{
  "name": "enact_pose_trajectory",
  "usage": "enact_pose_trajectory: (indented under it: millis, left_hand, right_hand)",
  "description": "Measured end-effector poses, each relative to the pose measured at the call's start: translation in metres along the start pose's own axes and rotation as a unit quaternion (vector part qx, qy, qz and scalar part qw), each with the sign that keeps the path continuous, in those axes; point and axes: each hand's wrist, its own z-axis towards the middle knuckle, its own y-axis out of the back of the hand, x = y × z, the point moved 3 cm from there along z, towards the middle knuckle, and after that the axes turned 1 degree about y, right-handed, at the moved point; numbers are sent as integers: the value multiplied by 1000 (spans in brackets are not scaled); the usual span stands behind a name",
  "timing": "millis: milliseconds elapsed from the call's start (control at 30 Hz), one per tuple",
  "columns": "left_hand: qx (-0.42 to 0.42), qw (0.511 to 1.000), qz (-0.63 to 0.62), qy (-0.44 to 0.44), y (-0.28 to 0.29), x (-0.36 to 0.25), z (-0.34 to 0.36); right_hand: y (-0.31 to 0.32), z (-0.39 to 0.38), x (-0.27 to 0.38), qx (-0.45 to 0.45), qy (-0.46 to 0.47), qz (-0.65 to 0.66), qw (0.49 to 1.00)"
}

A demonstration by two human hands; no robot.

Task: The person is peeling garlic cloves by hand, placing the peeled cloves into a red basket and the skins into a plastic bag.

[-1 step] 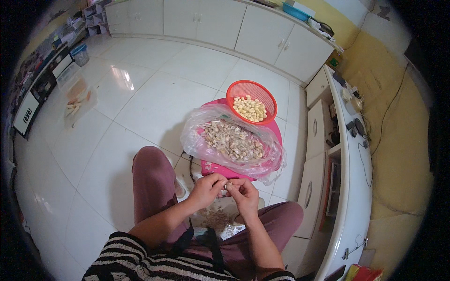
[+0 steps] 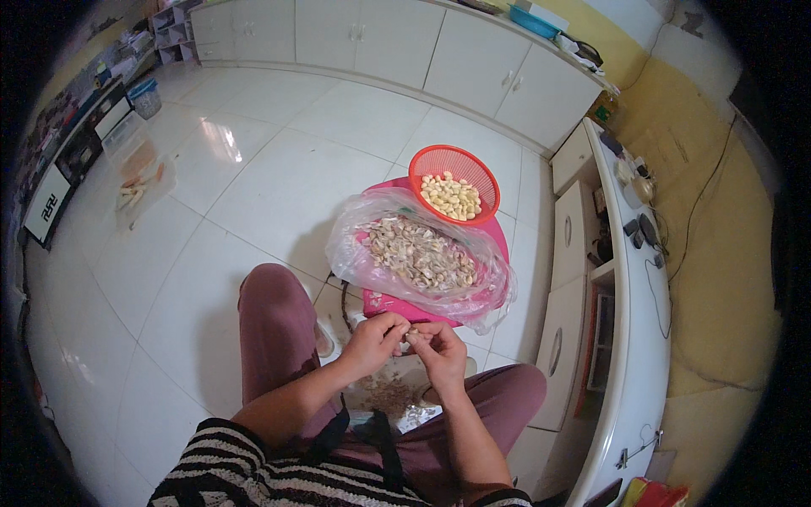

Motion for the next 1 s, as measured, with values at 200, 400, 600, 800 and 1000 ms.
enact_pose_trajectory:
  millis: [200,400,600,800,1000]
  left_hand:
    - [-44,984,116,-126,1,5,1]
    - [-18,997,32,-67,2,2,1]
    - [9,997,-66,-29,7,10,3]
    - [5,998,-51,-35,9,8,3]
    - [10,999,-45,-24,12,0,3]
  right_hand:
    - [0,-2,-1,9,-4,-10,1000]
    - [1,3,-1,27,-44,82,995]
    - [4,-1,-3,21,-43,39,998]
    - [6,-3,-6,-9,8,-109,994]
    - [8,-3,-6,-13,77,-233,969]
